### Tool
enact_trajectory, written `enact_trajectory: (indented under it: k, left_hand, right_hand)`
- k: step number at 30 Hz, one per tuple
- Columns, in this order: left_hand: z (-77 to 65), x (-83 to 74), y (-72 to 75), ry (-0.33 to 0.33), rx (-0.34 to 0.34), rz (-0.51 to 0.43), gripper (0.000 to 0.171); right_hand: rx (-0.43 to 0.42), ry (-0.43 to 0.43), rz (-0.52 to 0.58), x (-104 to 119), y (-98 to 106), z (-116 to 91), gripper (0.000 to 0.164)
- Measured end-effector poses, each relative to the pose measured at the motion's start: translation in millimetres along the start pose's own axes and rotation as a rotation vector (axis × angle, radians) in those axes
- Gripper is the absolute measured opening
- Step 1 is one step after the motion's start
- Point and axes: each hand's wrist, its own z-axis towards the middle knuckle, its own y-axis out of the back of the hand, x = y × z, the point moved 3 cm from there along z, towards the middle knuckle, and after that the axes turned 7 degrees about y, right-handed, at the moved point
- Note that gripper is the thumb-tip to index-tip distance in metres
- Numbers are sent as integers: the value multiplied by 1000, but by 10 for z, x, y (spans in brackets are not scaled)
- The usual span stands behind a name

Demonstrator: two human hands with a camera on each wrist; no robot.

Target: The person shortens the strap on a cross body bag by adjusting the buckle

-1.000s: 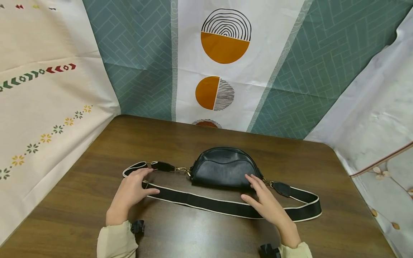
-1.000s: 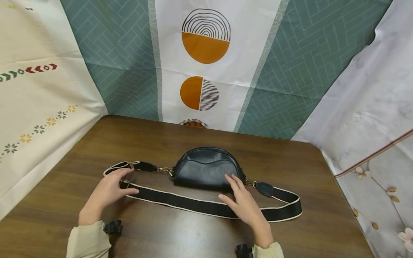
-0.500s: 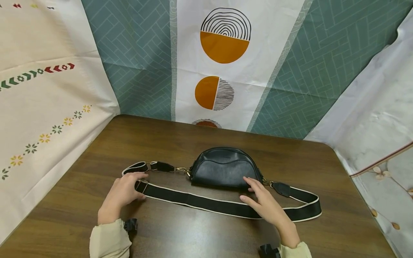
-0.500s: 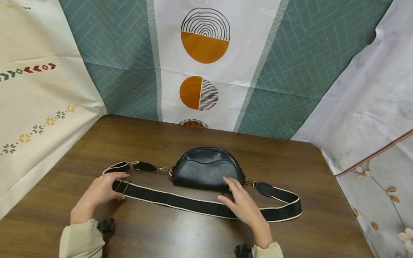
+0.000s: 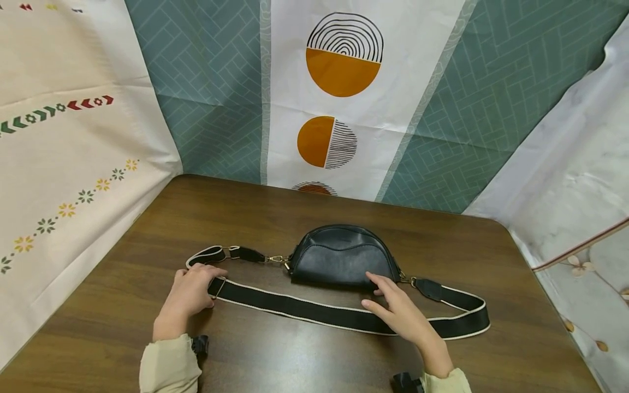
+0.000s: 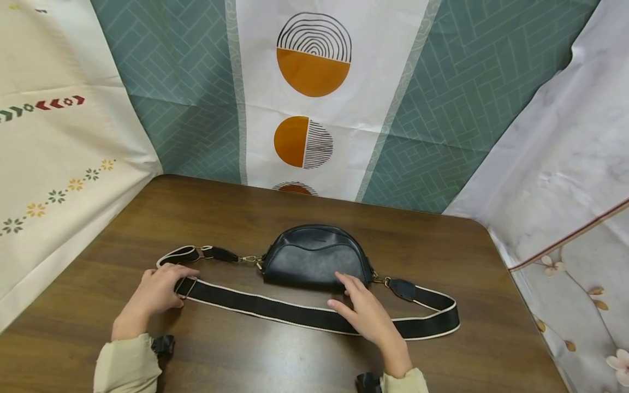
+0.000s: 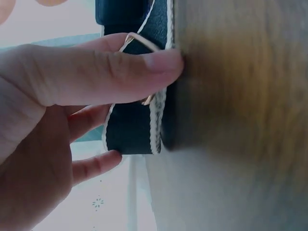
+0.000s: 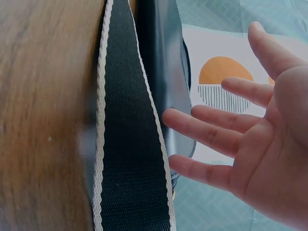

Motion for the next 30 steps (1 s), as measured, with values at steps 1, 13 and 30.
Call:
enact_trajectory:
  k: [1, 13, 30]
  left_hand:
    - [2, -6, -3, 1, -8, -1, 55]
    - [27, -50, -52, -129, -40, 7, 43]
    - [76, -79, -50, -106, 66, 58, 48]
  right_hand:
    - [3, -5, 3, 2, -4, -2, 58]
    - [13, 2, -15, 21, -30, -15, 57]
    - [24, -13, 40, 22, -20, -21, 58]
